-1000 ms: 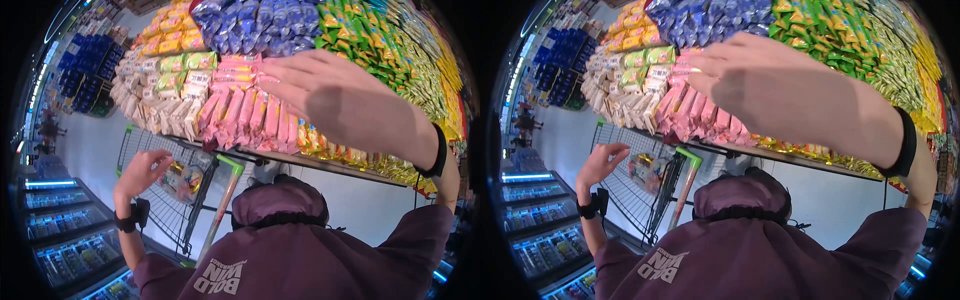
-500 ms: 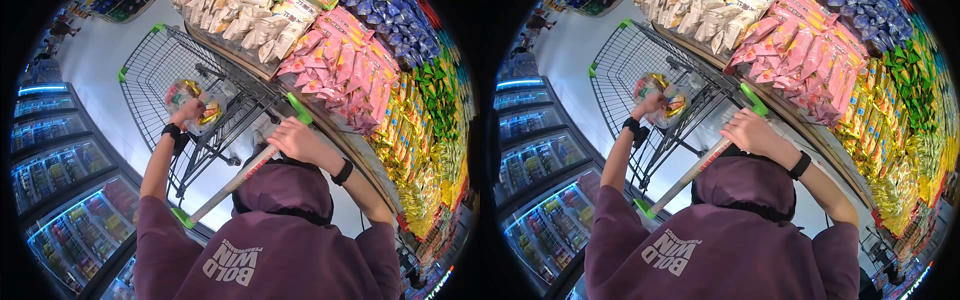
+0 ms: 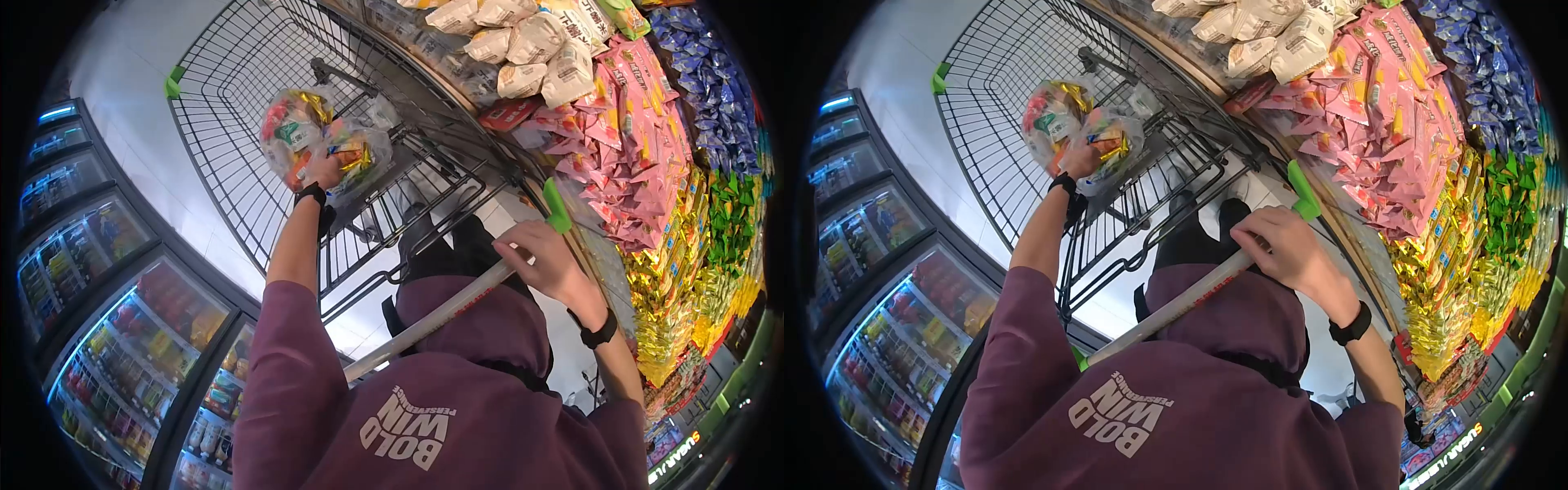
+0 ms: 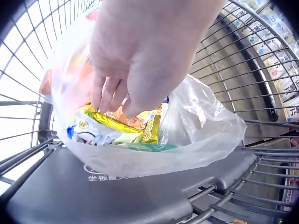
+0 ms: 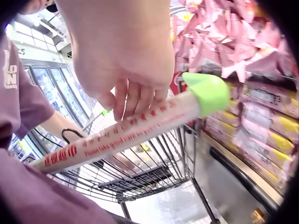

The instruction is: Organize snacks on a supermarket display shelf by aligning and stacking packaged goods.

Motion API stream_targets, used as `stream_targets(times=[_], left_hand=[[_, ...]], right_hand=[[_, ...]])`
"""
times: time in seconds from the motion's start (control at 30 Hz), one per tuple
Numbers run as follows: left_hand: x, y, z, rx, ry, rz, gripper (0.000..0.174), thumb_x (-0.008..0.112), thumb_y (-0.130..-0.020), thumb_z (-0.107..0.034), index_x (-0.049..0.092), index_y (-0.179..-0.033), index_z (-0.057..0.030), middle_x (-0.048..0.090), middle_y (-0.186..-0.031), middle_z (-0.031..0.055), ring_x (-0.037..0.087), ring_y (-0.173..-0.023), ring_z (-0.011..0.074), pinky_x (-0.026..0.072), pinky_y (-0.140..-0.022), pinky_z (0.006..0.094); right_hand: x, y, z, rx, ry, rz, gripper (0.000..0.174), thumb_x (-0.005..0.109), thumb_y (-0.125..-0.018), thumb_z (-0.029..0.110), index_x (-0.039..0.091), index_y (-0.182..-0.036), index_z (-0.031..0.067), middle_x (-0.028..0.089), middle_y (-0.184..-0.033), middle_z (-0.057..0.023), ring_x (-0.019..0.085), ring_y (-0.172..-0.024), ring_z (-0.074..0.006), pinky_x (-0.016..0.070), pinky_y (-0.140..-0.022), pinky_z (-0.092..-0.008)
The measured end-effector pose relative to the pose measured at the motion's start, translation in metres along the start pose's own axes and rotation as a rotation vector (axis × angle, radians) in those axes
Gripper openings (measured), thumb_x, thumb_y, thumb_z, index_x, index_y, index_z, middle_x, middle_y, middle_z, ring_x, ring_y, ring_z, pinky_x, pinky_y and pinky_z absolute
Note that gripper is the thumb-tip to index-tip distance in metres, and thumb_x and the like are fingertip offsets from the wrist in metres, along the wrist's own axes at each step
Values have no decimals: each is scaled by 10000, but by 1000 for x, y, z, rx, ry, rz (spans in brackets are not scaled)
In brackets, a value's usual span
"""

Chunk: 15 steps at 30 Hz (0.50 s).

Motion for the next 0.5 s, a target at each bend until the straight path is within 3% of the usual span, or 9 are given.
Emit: stream_targets(times=[0.03, 0.13, 0.17, 0.27, 0.3, 0.4, 0.5], left_hand=[[-19, 9, -17, -22, 28, 32, 338, 655, -857, -312, 711, -1107, -91, 601, -1245, 188, 594, -1119, 381, 471, -970, 429], [-79, 26, -65, -153, 197, 259, 386, 630, -845, -137, 668, -1226, -85, 678, -1177, 196, 645, -1114, 325, 475, -1014, 425], [-63, 23, -65, -118, 125, 310, 342, 593, -843, -88, 667, -1167, -8, 680, -1137, 240, 651, -1100, 366, 498, -987, 434], [87, -23, -9, -76, 199, 340, 301, 569, -838, -59, 662, -1107, 40, 686, -1104, 255, 659, -1078, 380, 514, -963, 438], [57, -11, -20, -141, 196, 384, 293, 565, -845, -70, 663, -1106, 23, 668, -1161, 256, 642, -1123, 377, 511, -969, 449], [75, -11, -7, -208, 91, 405, 311, 542, -875, -116, 661, -1140, -4, 649, -1229, 231, 609, -1195, 353, 501, -980, 463], [36, -3, -19, -176, -40, 446, 326, 508, -908, -172, 663, -1166, -45, 640, -1271, 192, 564, -1263, 324, 471, -1010, 464]], right_hand=[[-1, -13, 11, -12, 0, -20, 110, 660, -896, 150, 688, -937, 52, 672, -903, -79, 620, -831, -272, 467, -833, -377], [-4, -66, 56, -150, 100, -8, 136, 650, -896, 161, 646, -931, 30, 651, -858, -96, 629, -857, -285, 488, -807, -382], [1, -83, 62, -187, 132, 7, 141, 646, -898, 164, 640, -926, 27, 650, -851, -99, 632, -863, -285, 490, -808, -384], [31, -128, 56, -195, 241, 94, 148, 633, -908, 171, 636, -922, 24, 660, -847, -107, 646, -885, -284, 495, -811, -396], [42, -140, 52, -182, 281, 128, 150, 629, -912, 173, 636, -923, 24, 667, -849, -109, 651, -893, -284, 496, -813, -401], [81, -159, 38, -181, 320, 230, 153, 620, -921, 172, 643, -963, 27, 684, -864, -120, 669, -914, -288, 504, -809, -424], [110, -163, 28, -111, 292, 359, 235, 589, -956, 234, 625, -1022, 12, 683, -914, -133, 658, -924, -331, 511, -803, -443]])
Point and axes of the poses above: each hand's wrist, its own y-axis away from the middle knuckle, its own x-axis out of the palm, z = x × y, the point moved 10 cm from there along -y, towards the middle knuckle
